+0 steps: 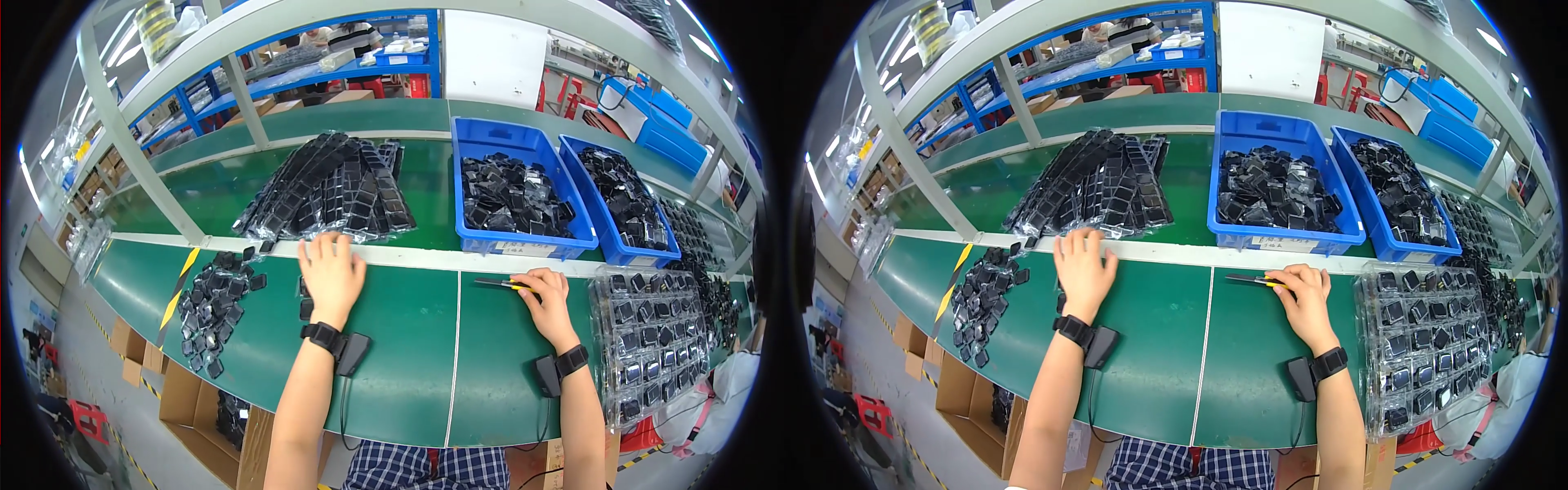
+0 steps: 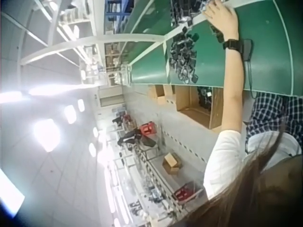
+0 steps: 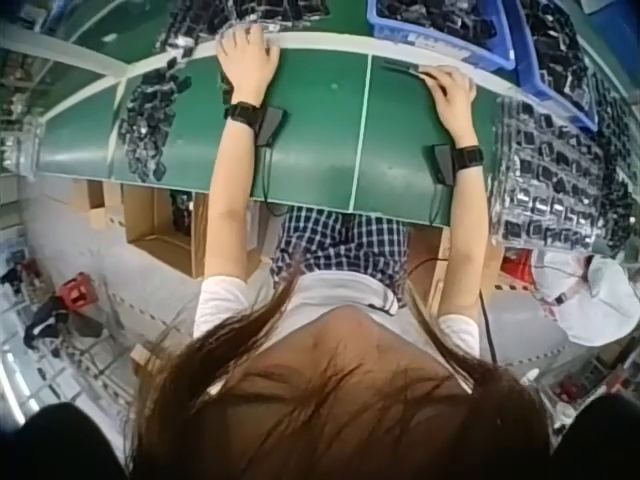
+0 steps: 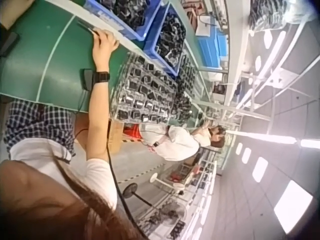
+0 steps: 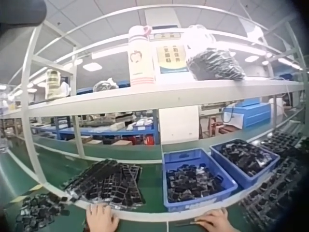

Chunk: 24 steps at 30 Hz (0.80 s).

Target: The person separates watch screens from a plastic strip using shears and places them on the table. After finishing a strip, they pull a new one from a pile and repeat the process.

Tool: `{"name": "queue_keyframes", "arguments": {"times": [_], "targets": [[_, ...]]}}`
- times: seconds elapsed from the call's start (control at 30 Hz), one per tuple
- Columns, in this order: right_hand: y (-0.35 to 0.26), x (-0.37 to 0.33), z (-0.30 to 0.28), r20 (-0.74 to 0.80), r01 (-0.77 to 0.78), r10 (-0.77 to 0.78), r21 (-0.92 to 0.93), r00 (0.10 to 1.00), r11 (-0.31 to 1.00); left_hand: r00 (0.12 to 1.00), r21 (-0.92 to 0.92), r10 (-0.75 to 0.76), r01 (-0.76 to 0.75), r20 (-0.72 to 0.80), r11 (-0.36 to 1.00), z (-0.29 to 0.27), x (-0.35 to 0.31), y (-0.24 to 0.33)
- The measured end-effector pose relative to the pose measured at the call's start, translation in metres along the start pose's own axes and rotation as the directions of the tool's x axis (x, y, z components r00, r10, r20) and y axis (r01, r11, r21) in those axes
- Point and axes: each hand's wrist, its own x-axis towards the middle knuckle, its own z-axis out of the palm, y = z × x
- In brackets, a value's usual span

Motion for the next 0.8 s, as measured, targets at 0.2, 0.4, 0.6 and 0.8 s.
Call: {"name": "queue_keyframes", "arguments": {"times": [0.2, 0.4, 0.6, 0.8], "targets": [[-0.005, -0.001, 0.008, 0.019, 0.029, -0.030, 0.017, 0.999, 0.999, 0.979, -0.182, 0.156, -0.179, -0.135, 0.967, 0.057, 0.020, 0.045], [-0.006, -0.002, 0.008, 0.022, 0.026, -0.025, -0.008, 0.999, 1.000, 0.999, -0.191, 0.048, -0.052, -0.023, 0.980, 0.072, 0.037, 0.065], [-0.005, -0.001, 0.008, 0.024, 0.030, -0.030, 0.018, 0.999, 0.999, 0.999, -0.384, 0.038, -0.033, 0.006, 0.923, 0.069, 0.049, 0.054], [-0.003, -0.003, 0.008, 0.025, 0.049, -0.049, 0.003, 0.998, 0.999, 1.000, -0.700, 0.022, -0.008, 0.011, 0.714, 0.049, 0.026, 0.060]]}}
